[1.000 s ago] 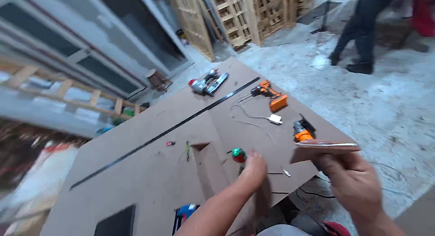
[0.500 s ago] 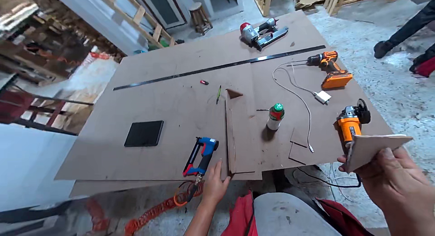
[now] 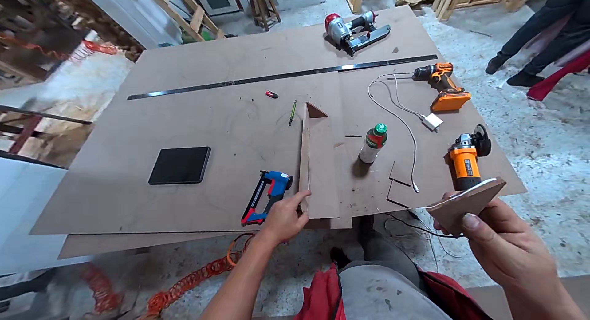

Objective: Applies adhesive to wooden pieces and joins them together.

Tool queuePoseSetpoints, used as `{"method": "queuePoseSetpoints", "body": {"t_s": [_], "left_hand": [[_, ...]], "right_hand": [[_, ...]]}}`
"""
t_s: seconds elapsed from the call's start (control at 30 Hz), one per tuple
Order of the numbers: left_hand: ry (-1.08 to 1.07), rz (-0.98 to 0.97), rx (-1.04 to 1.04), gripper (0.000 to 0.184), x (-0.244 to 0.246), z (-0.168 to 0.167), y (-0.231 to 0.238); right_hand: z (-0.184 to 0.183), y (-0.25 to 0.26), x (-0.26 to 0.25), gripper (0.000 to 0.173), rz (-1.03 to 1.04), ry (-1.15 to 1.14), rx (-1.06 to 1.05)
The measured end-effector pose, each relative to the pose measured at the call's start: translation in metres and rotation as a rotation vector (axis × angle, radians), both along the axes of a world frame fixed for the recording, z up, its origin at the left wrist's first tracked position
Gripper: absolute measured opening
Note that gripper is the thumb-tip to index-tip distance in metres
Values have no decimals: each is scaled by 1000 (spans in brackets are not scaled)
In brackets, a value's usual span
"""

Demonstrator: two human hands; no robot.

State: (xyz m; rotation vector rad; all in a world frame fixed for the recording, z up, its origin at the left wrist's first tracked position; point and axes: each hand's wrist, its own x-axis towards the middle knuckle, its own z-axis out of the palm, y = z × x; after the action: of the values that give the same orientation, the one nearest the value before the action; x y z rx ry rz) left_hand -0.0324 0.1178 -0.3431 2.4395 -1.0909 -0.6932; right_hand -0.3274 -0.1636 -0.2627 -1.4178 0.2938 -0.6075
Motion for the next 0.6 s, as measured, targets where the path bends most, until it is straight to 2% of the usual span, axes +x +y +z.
{"method": "queuePoseSetpoints", "body": {"t_s": [0.13,0.2,0.3,0.4,0.47,0.6], "left_hand": [[-200,108,-337,51,16,92,6],[-290,162,-387,52,23,139,1],[-387,224,-386,54,32,191,-10],[-392,275,-353,53,35,224,-26],[-358,313,-366,51,35,234,-36],[-177,429,-518,43,45,236,-49]], "right_hand": [[9,-7,20,38,15,21,-23],[18,-12,41,40,64,8,-29],[38,-17,81,41,158,-34,-18],[62,-16,121,36,248,-76,-3],[77,-15,145,34,327,-95,6],[106,-10,181,46,362,-84,36]]}}
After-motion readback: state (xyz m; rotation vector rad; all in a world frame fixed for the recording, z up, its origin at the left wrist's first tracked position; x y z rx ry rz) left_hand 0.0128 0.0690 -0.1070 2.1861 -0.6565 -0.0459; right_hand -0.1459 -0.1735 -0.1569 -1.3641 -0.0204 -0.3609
